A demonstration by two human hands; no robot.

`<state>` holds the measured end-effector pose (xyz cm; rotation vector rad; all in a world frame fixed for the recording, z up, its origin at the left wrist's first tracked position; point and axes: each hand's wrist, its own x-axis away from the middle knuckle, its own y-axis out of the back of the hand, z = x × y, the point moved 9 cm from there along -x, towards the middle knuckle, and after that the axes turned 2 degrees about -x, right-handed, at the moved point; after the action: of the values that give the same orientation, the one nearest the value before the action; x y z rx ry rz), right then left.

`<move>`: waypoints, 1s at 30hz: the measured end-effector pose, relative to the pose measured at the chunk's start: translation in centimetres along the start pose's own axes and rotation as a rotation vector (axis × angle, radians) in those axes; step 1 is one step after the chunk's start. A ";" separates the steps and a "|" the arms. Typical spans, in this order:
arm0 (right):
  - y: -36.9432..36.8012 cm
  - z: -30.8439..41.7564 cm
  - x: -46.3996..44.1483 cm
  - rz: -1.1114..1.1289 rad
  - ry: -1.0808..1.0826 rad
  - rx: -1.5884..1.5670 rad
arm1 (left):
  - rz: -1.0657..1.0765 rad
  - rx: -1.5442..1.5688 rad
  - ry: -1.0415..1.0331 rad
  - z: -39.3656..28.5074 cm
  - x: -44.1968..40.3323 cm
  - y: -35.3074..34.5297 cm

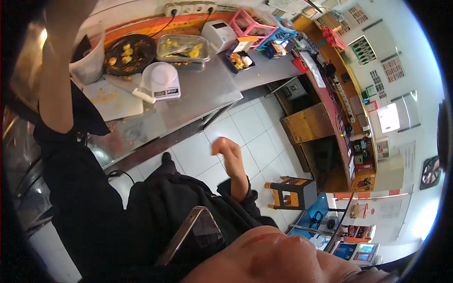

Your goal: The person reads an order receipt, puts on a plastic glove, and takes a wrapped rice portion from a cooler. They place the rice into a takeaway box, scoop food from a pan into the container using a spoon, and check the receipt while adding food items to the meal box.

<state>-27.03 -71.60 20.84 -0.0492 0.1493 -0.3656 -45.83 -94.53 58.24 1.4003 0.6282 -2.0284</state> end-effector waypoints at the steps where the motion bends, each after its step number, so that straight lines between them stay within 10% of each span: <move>1: -2.6 3.7 -1.5 0.179 0.087 -0.095 | -0.002 0.011 -0.003 -1.9 -0.2 -1.2; 5: -8.3 15.2 -2.9 0.963 0.005 -0.588 | 0.169 0.203 0.222 -7.3 1.0 -9.5; 9: -5.9 19.1 -6.9 1.141 -0.076 -0.534 | 0.115 0.628 0.257 -10.6 1.9 -18.5; 13: -0.9 19.6 -10.8 1.023 -0.218 -0.541 | 0.257 1.080 0.182 -18.7 -1.1 -27.4; 16: 4.8 16.9 -13.7 0.642 -0.328 -0.374 | 0.591 1.302 0.203 -26.2 -3.0 -33.0; 19: 13.3 12.8 -17.8 0.127 -0.354 -0.485 | 0.435 1.240 0.031 -34.0 -3.1 -39.7; 23: 27.0 14.9 -24.0 -0.416 0.278 -0.524 | 0.366 1.149 0.095 -39.5 -5.1 -49.7; 30: 41.1 15.8 -30.0 -0.510 0.473 -0.465 | 0.313 0.605 -0.026 -44.3 -11.4 -64.9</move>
<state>-37.82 -22.13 37.52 -0.4671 0.6962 -0.8437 -58.62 -16.18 57.38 1.6675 -0.2405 -2.0506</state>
